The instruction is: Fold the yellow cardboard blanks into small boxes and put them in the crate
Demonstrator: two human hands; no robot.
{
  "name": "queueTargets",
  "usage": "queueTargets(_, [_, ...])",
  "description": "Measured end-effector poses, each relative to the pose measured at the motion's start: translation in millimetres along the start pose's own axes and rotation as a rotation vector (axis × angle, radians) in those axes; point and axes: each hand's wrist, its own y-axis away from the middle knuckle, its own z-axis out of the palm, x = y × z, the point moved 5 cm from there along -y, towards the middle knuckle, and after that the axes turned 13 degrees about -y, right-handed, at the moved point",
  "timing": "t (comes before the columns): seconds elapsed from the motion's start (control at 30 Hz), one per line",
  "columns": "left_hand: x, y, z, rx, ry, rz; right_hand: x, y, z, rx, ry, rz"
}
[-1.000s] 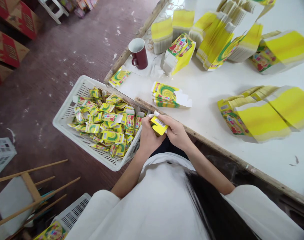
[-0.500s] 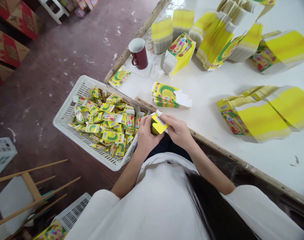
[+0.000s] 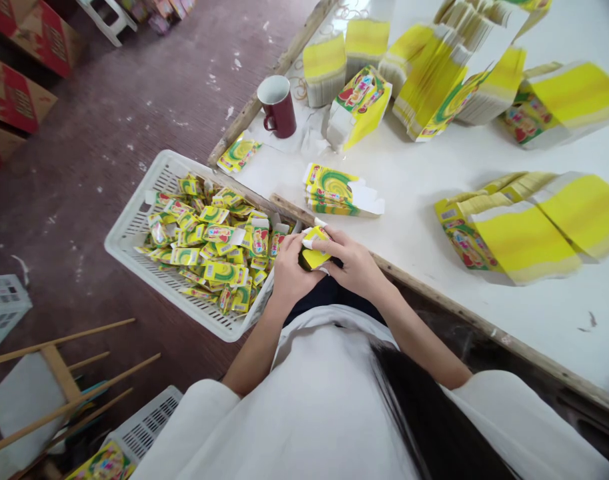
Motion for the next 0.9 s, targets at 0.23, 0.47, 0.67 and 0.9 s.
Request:
queueTargets(0.23, [-3,-1,0.5,-0.001,-0.019,0.004,1,0,1,-0.021,0.008,0.028])
queueTargets(0.47, [3,-4,-0.1,-0.002,0.011,0.040,4,1,-1,0.059,-0.165,0.048])
queueTargets(0.67, [8,-2,1.2,-0.002,-0.025,0.077,21,5,-2,0.225,-0.706,0.312])
queueTargets(0.9, [13,2,2.9,0.015,-0.042,0.106,20,4,10,0.333,-1.053,0.468])
